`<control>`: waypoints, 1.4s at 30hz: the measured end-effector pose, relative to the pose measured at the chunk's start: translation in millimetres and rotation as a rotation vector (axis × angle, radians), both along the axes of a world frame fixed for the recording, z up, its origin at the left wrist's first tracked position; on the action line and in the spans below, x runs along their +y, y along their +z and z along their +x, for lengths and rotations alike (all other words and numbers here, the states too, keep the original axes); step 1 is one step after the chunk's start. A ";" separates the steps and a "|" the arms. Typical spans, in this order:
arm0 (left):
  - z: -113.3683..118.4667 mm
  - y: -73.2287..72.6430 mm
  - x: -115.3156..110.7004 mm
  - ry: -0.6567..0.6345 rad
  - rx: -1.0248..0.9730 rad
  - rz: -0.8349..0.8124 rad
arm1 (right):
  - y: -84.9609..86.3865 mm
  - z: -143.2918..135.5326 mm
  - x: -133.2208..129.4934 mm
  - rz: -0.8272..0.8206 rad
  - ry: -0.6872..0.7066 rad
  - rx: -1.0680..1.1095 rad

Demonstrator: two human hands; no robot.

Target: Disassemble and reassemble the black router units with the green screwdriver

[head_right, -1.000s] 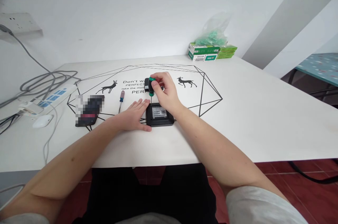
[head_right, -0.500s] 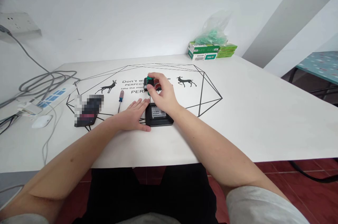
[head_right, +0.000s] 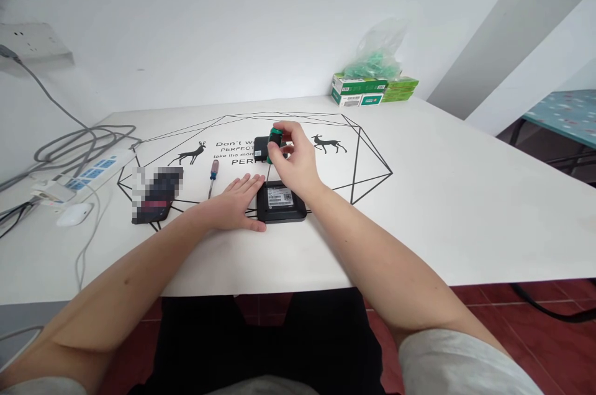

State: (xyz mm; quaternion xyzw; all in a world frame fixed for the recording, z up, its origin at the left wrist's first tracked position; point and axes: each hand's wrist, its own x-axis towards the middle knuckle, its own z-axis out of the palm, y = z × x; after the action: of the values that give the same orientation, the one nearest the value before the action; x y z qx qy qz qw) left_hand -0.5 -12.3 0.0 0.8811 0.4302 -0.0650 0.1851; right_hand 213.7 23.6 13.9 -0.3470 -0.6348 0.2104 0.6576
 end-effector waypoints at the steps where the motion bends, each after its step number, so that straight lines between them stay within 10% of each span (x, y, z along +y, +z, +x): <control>1: -0.2 -0.3 0.0 -0.003 -0.006 0.004 | 0.2 -0.1 -0.6 -0.001 -0.001 0.006; 23: 2.2 5.1 -1.1 0.014 0.023 -0.013 | 5.2 -0.6 -5.1 0.164 0.028 -0.148; 31: 2.3 4.8 -1.3 0.014 0.041 -0.007 | 1.6 -4.2 -2.1 -0.069 0.338 0.040; 42: 3.8 7.1 -2.8 0.017 0.067 -0.007 | 1.9 -0.6 -4.3 0.020 0.191 -0.112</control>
State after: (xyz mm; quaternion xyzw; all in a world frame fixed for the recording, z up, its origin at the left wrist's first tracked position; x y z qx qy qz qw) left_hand 3.3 -15.1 7.1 0.8740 0.4436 -0.0945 0.1743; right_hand 213.1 19.4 15.8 -0.2894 -0.7029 0.2458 0.6014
